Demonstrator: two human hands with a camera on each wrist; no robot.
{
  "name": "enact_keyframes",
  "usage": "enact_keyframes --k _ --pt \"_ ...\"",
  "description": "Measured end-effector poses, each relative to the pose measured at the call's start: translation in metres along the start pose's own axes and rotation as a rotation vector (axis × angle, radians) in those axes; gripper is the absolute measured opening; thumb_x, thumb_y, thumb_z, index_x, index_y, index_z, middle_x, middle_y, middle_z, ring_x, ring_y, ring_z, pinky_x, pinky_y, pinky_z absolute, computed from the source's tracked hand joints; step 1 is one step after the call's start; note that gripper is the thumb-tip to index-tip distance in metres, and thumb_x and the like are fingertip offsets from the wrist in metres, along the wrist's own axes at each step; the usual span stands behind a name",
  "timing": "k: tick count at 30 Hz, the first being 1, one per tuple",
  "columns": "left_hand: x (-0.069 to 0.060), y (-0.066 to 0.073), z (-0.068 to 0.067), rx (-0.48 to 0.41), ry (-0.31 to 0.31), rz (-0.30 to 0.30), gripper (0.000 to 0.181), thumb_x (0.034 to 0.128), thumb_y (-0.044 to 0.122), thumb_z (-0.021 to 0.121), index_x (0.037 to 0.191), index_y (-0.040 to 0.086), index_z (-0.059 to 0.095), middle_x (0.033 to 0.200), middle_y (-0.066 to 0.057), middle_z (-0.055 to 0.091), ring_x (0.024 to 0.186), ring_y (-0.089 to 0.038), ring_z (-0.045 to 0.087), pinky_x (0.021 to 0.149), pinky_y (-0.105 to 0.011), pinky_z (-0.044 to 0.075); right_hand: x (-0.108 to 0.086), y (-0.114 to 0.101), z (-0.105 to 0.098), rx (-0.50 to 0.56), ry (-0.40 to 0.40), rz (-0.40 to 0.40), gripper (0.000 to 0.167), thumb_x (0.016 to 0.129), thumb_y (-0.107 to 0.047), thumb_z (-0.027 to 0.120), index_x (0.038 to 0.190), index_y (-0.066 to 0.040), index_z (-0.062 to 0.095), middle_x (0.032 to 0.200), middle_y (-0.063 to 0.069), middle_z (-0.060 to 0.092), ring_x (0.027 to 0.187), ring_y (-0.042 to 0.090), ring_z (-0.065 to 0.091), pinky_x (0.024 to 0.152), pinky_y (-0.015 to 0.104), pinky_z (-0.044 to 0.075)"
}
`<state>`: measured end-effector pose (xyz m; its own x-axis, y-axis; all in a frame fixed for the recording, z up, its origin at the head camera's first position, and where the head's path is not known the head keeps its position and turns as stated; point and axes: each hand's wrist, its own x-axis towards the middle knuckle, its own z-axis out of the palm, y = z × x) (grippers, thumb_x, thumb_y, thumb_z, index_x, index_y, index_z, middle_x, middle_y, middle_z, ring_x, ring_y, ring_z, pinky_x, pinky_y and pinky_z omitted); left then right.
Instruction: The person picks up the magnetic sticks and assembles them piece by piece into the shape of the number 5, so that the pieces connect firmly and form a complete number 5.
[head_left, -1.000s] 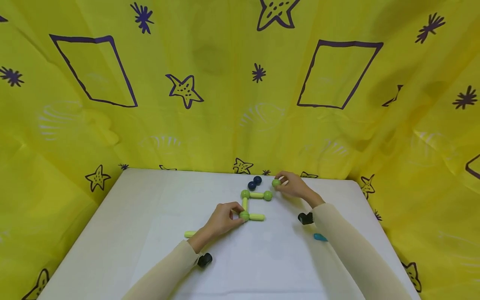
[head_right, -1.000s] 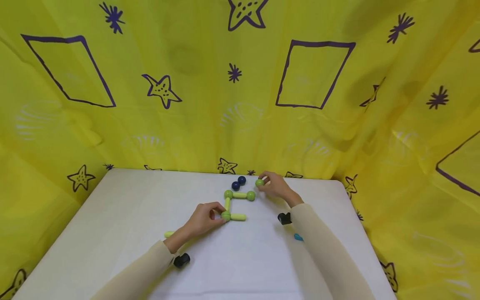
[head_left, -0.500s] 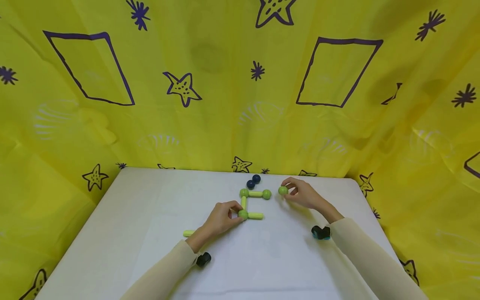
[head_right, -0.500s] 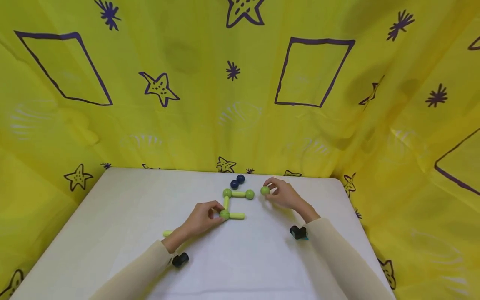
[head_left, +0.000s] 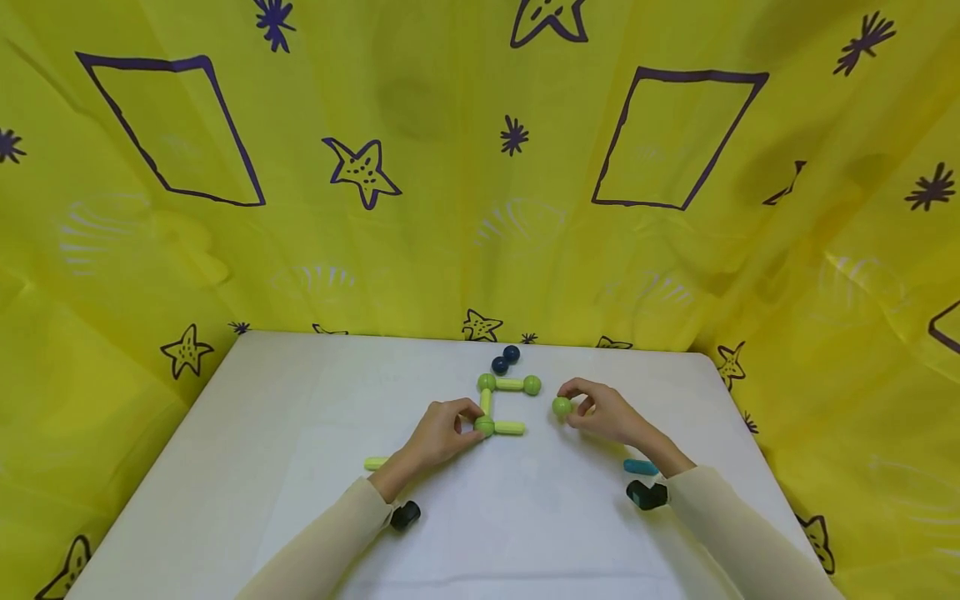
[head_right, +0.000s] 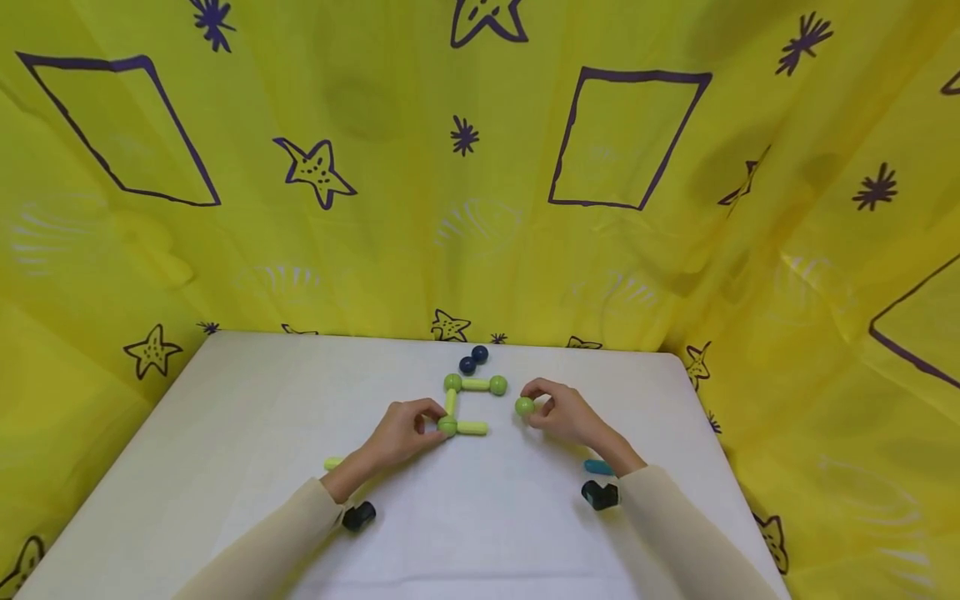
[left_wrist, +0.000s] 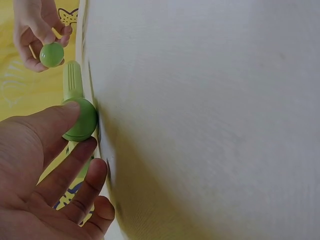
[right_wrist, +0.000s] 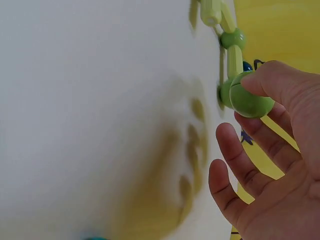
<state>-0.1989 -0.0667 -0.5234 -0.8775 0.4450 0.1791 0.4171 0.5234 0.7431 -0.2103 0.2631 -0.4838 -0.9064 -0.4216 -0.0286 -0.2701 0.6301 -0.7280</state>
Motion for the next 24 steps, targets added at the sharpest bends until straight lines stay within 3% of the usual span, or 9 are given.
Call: enact_keyframes --k 11,24 --pt "0.001 -0.002 0.001 0.004 -0.011 -0.004 0.022 0.089 0.017 0.082 0.109 0.011 0.073 0.098 0.001 0.076 0.063 -0.006 0.048 0.059 -0.023 0.041 0.0 0.0 0.024 0.029 -0.022 -0.073 0.034 0.089 -0.006 0.076 0.121 -0.012 0.066 0.112 0.003 0.068 0.08 0.016 0.061 0.068 0.027 0.051" --pt "0.0 -0.003 0.001 0.015 0.001 0.007 0.022 0.0889 0.017 0.082 0.108 0.011 0.073 0.098 0.001 0.076 0.063 -0.005 0.048 0.059 -0.023 0.041 0.002 -0.006 0.041 0.028 -0.02 -0.044 0.033 0.09 -0.008 0.077 0.121 -0.012 0.067 0.107 0.003 0.068 0.076 0.015 0.059 0.064 0.027 0.049"
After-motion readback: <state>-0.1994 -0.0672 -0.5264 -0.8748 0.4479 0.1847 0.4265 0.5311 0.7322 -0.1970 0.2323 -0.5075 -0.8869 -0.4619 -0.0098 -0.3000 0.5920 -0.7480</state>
